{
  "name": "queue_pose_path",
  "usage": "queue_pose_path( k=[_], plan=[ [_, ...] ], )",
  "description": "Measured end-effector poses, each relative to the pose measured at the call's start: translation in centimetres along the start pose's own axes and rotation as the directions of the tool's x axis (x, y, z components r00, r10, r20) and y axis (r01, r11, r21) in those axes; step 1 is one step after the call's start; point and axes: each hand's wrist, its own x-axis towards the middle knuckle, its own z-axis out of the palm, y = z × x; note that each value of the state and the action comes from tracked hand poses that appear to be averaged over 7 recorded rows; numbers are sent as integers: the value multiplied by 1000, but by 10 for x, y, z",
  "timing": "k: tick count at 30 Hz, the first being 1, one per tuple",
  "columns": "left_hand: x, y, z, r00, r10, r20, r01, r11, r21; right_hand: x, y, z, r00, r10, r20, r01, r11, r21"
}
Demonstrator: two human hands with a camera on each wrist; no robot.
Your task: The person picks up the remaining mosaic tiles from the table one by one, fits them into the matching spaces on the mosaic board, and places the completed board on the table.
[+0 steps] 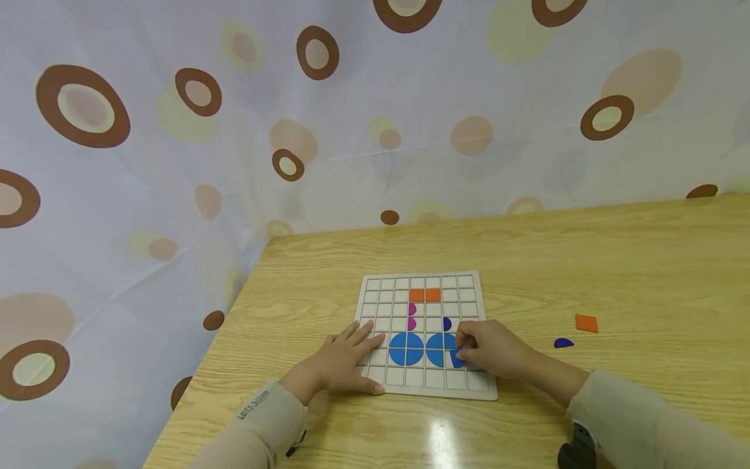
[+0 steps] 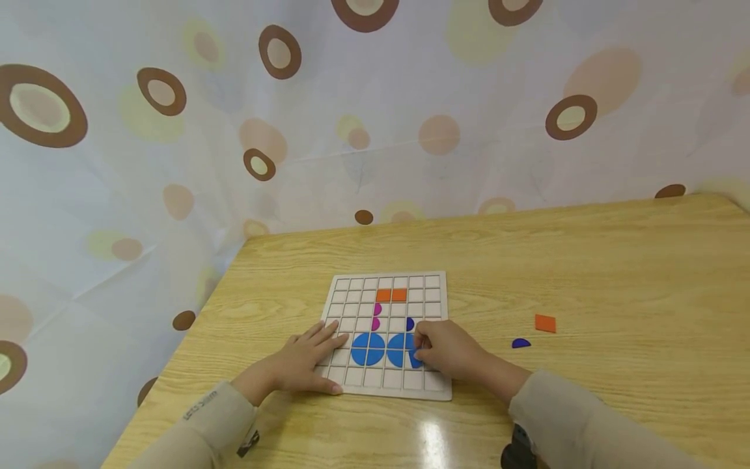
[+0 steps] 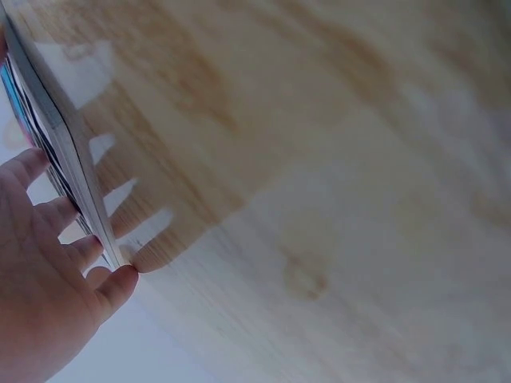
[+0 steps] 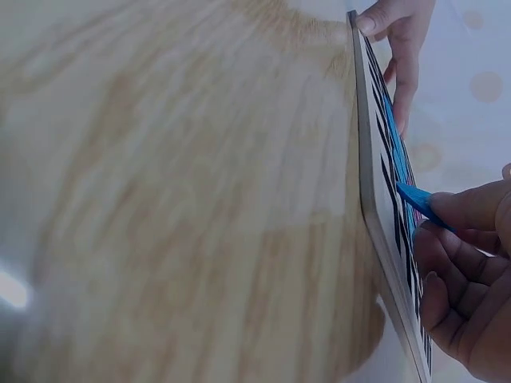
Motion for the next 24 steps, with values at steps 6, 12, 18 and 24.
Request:
queue_pose_path(
  k=[6, 12, 18, 24],
  plan=[
    [-1, 1, 0, 1000, 1, 9, -1, 1000, -5, 1, -5, 5, 1000, 23, -1, -23, 1000, 21],
    [-1, 1, 1, 1000, -8, 4, 8, 1000, -14, 3, -8, 8, 997, 71, 14, -71, 997, -16],
    [-1, 1, 0, 1000, -9, 1, 9, 1000, -10, 5, -7, 8, 997, 78, 15, -77, 995, -65],
    [0, 1, 0, 1000, -9, 1, 9, 1000, 4, 6, -7, 6, 996, 77, 44, -75, 995, -62]
  ],
)
